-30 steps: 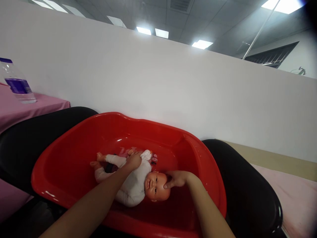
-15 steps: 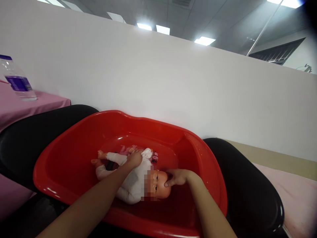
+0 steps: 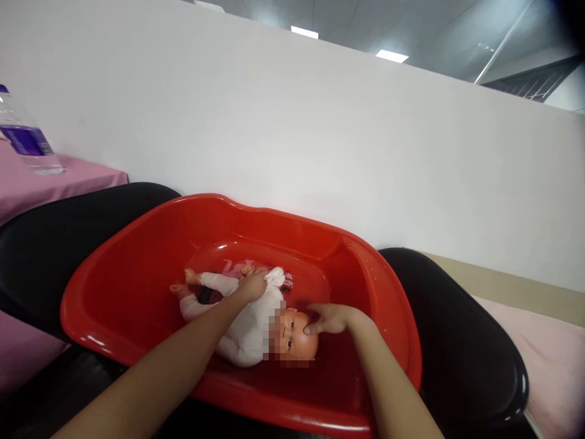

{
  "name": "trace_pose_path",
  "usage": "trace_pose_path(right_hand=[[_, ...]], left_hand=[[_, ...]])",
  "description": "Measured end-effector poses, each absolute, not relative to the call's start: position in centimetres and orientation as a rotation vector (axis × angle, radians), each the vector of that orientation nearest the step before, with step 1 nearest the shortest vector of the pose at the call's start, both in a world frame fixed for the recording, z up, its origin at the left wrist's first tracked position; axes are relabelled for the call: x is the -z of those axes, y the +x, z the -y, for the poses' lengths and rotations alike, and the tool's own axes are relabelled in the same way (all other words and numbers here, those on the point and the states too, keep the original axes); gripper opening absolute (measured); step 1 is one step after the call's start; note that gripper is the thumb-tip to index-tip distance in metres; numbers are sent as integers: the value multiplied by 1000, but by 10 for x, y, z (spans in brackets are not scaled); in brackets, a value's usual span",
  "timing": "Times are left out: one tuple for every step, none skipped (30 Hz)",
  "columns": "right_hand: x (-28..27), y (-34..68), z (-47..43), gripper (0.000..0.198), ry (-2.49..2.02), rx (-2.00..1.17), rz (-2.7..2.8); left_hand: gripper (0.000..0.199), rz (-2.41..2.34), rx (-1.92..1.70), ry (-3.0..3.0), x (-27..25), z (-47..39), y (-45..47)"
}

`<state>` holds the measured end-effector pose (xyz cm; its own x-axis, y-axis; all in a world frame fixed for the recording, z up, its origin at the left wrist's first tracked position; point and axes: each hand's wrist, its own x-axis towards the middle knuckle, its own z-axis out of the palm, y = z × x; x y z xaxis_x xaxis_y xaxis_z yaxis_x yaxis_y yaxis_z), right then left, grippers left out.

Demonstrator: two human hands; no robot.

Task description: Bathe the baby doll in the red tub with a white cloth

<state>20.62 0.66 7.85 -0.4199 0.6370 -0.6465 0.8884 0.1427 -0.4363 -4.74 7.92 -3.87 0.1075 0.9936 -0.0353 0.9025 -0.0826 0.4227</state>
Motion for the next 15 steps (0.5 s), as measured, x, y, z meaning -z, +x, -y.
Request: trace_pose_path(right_hand=[[-79, 206, -6, 83, 1478, 1153, -2115], [-80, 205, -6, 82, 1476, 1150, -2114], [-80, 204, -6, 82, 1475, 1147, -2111], [-80, 204, -6, 81, 1477, 1141, -2108], [-80, 203, -7, 80, 1477, 1139, -2104], [-80, 203, -7, 79, 1476, 1141, -2101], [-79, 203, -8, 79, 1473, 1145, -2100], [-78, 204, -8, 79, 1464, 1155, -2101], [-77, 204, -9, 80, 1453, 1167, -2103], [-76, 205, -10, 81, 1438, 1176, -2104], [-75, 206, -10, 81, 1428, 1178, -2104], [-74, 206, -10, 82, 1421, 1172, -2103], [-75, 206, -10, 82, 1419, 1166, -2099], [-75, 207, -10, 83, 1420, 1162, -2094], [-76, 206, -9, 82, 1422, 1159, -2091]], left_hand=[[38, -1857, -373, 2051, 39, -79, -47], [40, -1854, -373, 2050, 39, -79, -47], [40, -1849, -374, 2054, 39, -79, -47], [40, -1845, -376, 2059, 40, -80, -48], [40, -1843, -378, 2065, 41, -80, -48], [40, -1844, -381, 2070, 42, -81, -48], [39, -1848, -381, 2072, 43, -81, -48], [39, -1852, -381, 2073, 44, -82, -48], [39, -1853, -383, 2074, 44, -82, -48], [38, -1851, -386, 2077, 45, -82, -48], [38, -1845, -391, 2085, 45, -82, -48], [37, -1840, -398, 2093, 44, -82, -48], [37, -1833, -404, 2102, 43, -81, -48], [37, -1826, -409, 2111, 42, -80, -47], [37, -1818, -408, 2117, 41, -79, -47]])
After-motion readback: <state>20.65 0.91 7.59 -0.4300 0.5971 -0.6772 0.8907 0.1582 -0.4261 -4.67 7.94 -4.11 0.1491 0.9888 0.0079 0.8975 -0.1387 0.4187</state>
